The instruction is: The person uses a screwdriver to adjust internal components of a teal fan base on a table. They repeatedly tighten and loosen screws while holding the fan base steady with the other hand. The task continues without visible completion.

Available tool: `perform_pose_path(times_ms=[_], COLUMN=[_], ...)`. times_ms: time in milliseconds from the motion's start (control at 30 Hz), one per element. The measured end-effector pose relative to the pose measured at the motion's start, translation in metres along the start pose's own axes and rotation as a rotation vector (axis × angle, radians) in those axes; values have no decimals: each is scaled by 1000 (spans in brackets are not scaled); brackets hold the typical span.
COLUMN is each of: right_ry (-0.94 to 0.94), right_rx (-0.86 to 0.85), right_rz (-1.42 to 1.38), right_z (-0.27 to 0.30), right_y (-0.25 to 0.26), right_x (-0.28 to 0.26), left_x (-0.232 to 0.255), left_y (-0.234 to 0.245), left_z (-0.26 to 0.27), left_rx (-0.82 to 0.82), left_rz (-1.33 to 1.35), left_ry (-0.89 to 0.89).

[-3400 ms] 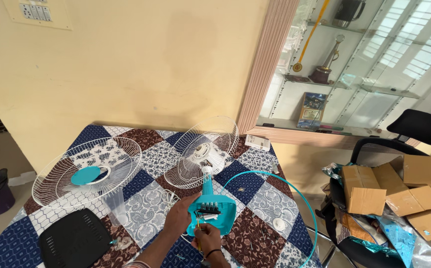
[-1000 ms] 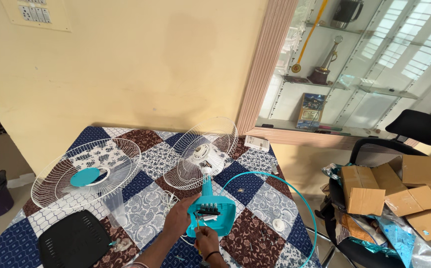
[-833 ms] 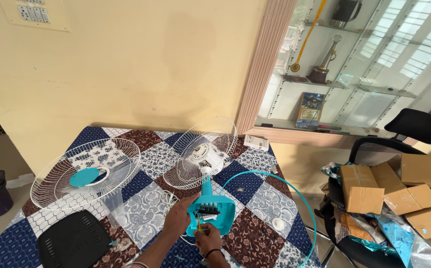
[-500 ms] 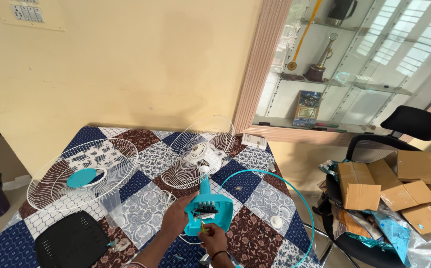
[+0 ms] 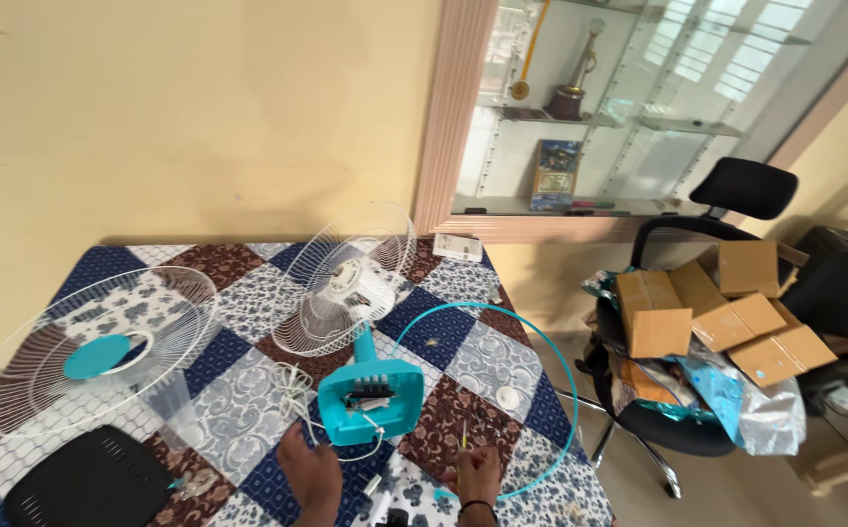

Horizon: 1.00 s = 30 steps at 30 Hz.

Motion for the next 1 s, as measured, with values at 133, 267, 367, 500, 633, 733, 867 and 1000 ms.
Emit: perform_pose_path(times_ms=[133, 267, 367, 500, 633, 733, 867, 1000], right_ry=[44, 214, 153, 281, 759, 684, 413, 450], right_rx=[81, 261, 254, 198, 89, 37, 38, 117], right_rz=[73, 395, 549, 546, 791, 967, 1171, 1048], right_z=[-5, 0, -8, -26, -32, -32, -24, -11], right_y=[28, 48, 48, 33, -1, -13, -16, -21], right_x=[3, -14, -13, -16, -30, -22, -17, -31], left_x=[-43, -43, -49, -49, -49, -43, -37, -27], left_y=[-21, -41, -50, -62, -58, -51, -53, -57], left_z=[36, 46, 52, 43, 29, 22, 11, 0], left_rx=[-165, -187, -275, -400, -557, -567, -521, -543], left_rz=[139, 455, 507, 469, 285, 205, 264, 248], left_ry=[408, 435, 492, 461, 504, 496, 462, 442])
Point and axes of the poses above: each hand's wrist, its own z-axis away from the middle knuckle, its own y-axis out of the back of the hand, x = y × z, the point moved 7 cm from there along -z, towards the middle knuckle, and after that the axes turned 13 degrees about -y, right-handed, at the moved point
